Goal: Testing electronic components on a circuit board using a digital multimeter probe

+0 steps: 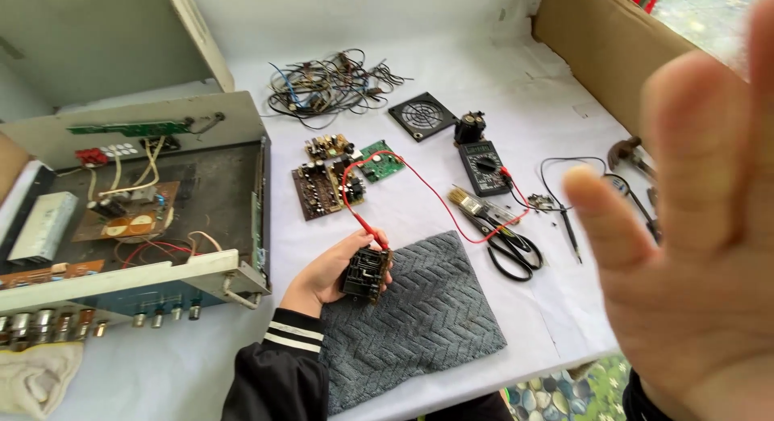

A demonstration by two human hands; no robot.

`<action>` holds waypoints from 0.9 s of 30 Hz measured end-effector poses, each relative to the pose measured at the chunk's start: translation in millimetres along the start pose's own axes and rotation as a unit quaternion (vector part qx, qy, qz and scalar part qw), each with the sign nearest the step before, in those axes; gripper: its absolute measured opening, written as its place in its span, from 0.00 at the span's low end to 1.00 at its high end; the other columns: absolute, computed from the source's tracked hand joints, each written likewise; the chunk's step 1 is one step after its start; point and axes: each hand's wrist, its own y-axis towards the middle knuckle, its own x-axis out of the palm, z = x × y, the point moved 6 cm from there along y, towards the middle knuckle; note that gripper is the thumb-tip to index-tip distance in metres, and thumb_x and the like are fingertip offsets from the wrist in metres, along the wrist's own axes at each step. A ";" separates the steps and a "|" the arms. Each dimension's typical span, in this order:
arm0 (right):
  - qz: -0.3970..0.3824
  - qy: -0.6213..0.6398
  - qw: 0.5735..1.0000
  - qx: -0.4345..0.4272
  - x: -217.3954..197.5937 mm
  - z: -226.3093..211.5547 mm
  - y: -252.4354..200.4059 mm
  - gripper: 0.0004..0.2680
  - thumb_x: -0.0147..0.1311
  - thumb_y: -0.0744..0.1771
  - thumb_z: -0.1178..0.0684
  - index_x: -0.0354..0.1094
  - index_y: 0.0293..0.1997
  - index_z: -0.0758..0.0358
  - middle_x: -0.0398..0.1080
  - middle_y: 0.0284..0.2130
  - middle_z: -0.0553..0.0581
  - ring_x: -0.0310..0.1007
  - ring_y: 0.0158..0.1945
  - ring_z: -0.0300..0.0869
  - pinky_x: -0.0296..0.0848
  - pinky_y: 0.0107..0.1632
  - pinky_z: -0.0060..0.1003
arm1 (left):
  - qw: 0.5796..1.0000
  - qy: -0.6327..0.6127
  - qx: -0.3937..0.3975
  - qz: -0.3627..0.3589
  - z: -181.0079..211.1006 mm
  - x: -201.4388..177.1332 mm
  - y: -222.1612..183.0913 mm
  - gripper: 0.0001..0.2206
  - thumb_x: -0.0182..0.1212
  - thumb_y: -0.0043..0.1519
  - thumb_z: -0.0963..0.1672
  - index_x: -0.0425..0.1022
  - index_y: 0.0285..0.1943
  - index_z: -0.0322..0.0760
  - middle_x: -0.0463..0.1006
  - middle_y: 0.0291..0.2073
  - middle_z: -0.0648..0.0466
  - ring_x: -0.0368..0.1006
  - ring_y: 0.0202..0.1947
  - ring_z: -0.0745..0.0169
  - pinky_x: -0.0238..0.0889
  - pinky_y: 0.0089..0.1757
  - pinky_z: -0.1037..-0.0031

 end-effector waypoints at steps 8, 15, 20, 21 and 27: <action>-0.127 -0.236 0.958 0.100 -21.1 192.8 -7.9 0.26 0.54 0.69 0.42 0.50 0.73 0.64 0.63 0.65 0.66 0.61 0.72 0.57 0.59 0.73 0.57 | 0.999 -0.015 0.030 0.024 7.8 2.8 -6.8 0.09 0.48 0.70 0.46 0.69 0.52 0.37 0.76 0.36 0.40 0.79 0.32 0.42 0.76 0.34 0.58; -0.096 -0.397 0.898 0.161 -57.5 323.9 -63.1 0.12 0.55 0.69 0.53 0.71 0.59 0.60 0.75 0.49 0.60 0.77 0.54 0.55 0.71 0.58 0.54 | 0.995 -0.084 0.035 0.049 8.1 2.4 -4.2 0.12 0.51 0.71 0.48 0.71 0.57 0.38 0.78 0.35 0.36 0.80 0.31 0.36 0.78 0.33 0.51; -0.050 -0.292 0.927 0.231 -70.9 347.4 -62.8 0.13 0.48 0.71 0.52 0.70 0.62 0.61 0.77 0.42 0.60 0.77 0.46 0.48 0.73 0.53 0.48 | 0.997 -0.072 0.020 0.036 17.1 14.3 -12.0 0.13 0.54 0.71 0.46 0.71 0.57 0.34 0.79 0.34 0.34 0.79 0.28 0.34 0.78 0.31 0.50; -0.040 -0.253 0.926 0.279 -75.2 359.6 -72.1 0.14 0.47 0.71 0.51 0.70 0.64 0.61 0.77 0.39 0.61 0.78 0.40 0.45 0.74 0.50 0.46 | 0.998 -0.061 0.009 0.026 13.4 17.7 -15.4 0.12 0.54 0.71 0.46 0.71 0.57 0.33 0.79 0.35 0.32 0.79 0.28 0.33 0.78 0.31 0.51; -0.049 -0.161 0.907 0.386 -60.8 365.4 -60.3 0.10 0.55 0.69 0.55 0.78 0.55 0.60 0.80 0.31 0.59 0.70 0.33 0.39 0.75 0.45 0.39 | 1.000 -0.011 -0.016 0.011 -7.5 5.7 3.0 0.15 0.51 0.71 0.46 0.72 0.56 0.27 0.80 0.30 0.34 0.80 0.24 0.39 0.79 0.27 0.56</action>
